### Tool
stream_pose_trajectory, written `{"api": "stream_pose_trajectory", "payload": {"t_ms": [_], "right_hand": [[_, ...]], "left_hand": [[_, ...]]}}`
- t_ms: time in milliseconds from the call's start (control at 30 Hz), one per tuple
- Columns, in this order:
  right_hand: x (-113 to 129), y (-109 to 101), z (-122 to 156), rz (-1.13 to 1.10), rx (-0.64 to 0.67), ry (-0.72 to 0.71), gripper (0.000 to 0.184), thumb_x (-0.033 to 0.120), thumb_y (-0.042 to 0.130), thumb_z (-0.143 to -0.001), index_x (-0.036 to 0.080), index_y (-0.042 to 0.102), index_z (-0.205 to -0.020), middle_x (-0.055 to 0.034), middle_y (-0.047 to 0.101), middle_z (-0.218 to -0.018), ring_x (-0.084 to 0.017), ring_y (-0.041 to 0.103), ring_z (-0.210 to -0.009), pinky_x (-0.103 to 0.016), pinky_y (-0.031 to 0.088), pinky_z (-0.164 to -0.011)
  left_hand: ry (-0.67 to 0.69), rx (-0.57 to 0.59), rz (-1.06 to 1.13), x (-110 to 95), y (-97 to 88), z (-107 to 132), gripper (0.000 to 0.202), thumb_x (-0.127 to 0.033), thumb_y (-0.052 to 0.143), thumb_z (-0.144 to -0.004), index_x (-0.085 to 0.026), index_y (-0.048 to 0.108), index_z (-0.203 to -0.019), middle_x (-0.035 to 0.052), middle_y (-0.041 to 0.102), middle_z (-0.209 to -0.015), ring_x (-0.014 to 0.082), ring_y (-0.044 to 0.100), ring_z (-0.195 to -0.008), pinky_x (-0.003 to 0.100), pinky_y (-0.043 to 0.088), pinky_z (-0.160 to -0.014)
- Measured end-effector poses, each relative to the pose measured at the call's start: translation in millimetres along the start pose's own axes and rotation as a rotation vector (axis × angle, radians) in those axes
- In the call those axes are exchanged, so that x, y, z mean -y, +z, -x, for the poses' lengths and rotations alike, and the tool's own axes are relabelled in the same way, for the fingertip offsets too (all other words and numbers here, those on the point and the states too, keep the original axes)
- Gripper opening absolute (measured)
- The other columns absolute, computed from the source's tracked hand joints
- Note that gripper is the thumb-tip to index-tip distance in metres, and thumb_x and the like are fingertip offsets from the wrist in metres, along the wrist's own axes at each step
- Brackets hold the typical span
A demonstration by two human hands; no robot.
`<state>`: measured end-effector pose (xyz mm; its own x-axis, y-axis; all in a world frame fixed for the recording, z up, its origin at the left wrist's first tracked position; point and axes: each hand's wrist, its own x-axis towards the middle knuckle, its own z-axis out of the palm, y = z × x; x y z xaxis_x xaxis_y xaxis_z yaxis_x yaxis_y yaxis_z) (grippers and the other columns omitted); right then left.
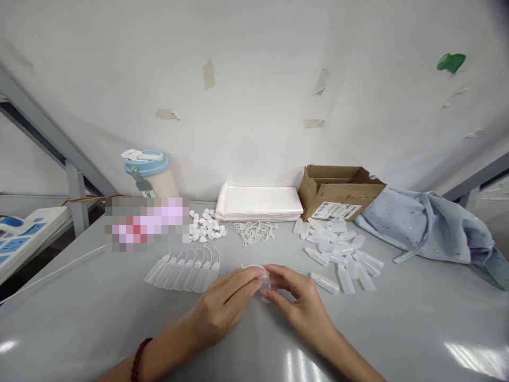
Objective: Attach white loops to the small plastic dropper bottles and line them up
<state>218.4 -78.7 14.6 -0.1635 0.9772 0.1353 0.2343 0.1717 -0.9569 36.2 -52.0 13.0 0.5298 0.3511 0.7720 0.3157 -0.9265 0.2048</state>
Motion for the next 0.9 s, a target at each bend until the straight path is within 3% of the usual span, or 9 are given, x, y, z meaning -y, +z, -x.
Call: {"api": "stream_pose_trajectory", "payload": {"t_ms": [167, 400, 500, 633, 900], "right_hand": [[1.3, 2.4, -1.6, -0.276, 0.018, 0.244, 0.027, 0.028, 0.07, -0.074, 0.02, 0.062, -0.098, -0.003, 0.072, -0.084, -0.017, 0.068, -0.079, -0.029, 0.052, -0.074], [6.8, 1.8, -2.2, -0.446, 0.04, 0.379, 0.031, 0.033, 0.075, -0.07, 0.018, 0.062, -0.094, -0.0013, 0.073, -0.071, -0.014, 0.067, -0.07, -0.023, 0.048, -0.067], [7.9, 0.8, -2.5, -0.463, 0.045, 0.414, 0.032, 0.034, 0.076, -0.069, 0.017, 0.063, -0.092, -0.0011, 0.072, -0.069, -0.014, 0.066, -0.068, -0.023, 0.047, -0.064], [4.0, 1.8, -3.2, -0.448, 0.07, 0.442, 0.029, 0.033, 0.076, -0.069, 0.016, 0.062, -0.087, -0.0004, 0.07, -0.067, -0.011, 0.061, -0.061, -0.021, 0.043, -0.058], [-9.8, 12.9, -2.6, -0.446, 0.129, 0.457, 0.029, 0.031, 0.077, -0.067, 0.015, 0.061, -0.085, 0.0019, 0.065, -0.062, -0.01, 0.06, -0.059, -0.021, 0.041, -0.055]], "left_hand": [[-0.06, -0.027, 0.039, -4.0, 4.1, 3.4, 0.033, 0.006, 0.049, -0.081, -0.006, 0.055, -0.11, 0.0148, 0.064, -0.104, 0.02, 0.061, -0.102, 0.03, 0.057, -0.086], [-0.239, -0.031, 0.12, -9.3, 1.6, 4.3, 0.032, 0.003, 0.048, -0.083, -0.012, 0.054, -0.11, 0.0111, 0.063, -0.103, 0.0168, 0.06, -0.099, 0.028, 0.054, -0.086], [-0.279, 0.118, 0.138, -8.9, -5.8, 2.2, 0.036, -0.007, 0.051, -0.084, -0.011, 0.048, -0.12, 0.0149, 0.058, -0.115, 0.021, 0.055, -0.11, 0.033, 0.051, -0.093], [-0.219, 0.378, 0.122, -7.4, -13.9, 2.7, 0.052, -0.02, 0.056, -0.084, -0.007, 0.037, -0.13, 0.0196, 0.048, -0.128, 0.0275, 0.042, -0.124, 0.042, 0.045, -0.101], [-0.136, 0.388, -0.045, -8.5, -11.6, 11.3, 0.039, -0.016, 0.057, -0.084, -0.007, 0.044, -0.12, 0.0166, 0.06, -0.112, 0.0293, 0.049, -0.113, 0.044, 0.047, -0.093]]}}
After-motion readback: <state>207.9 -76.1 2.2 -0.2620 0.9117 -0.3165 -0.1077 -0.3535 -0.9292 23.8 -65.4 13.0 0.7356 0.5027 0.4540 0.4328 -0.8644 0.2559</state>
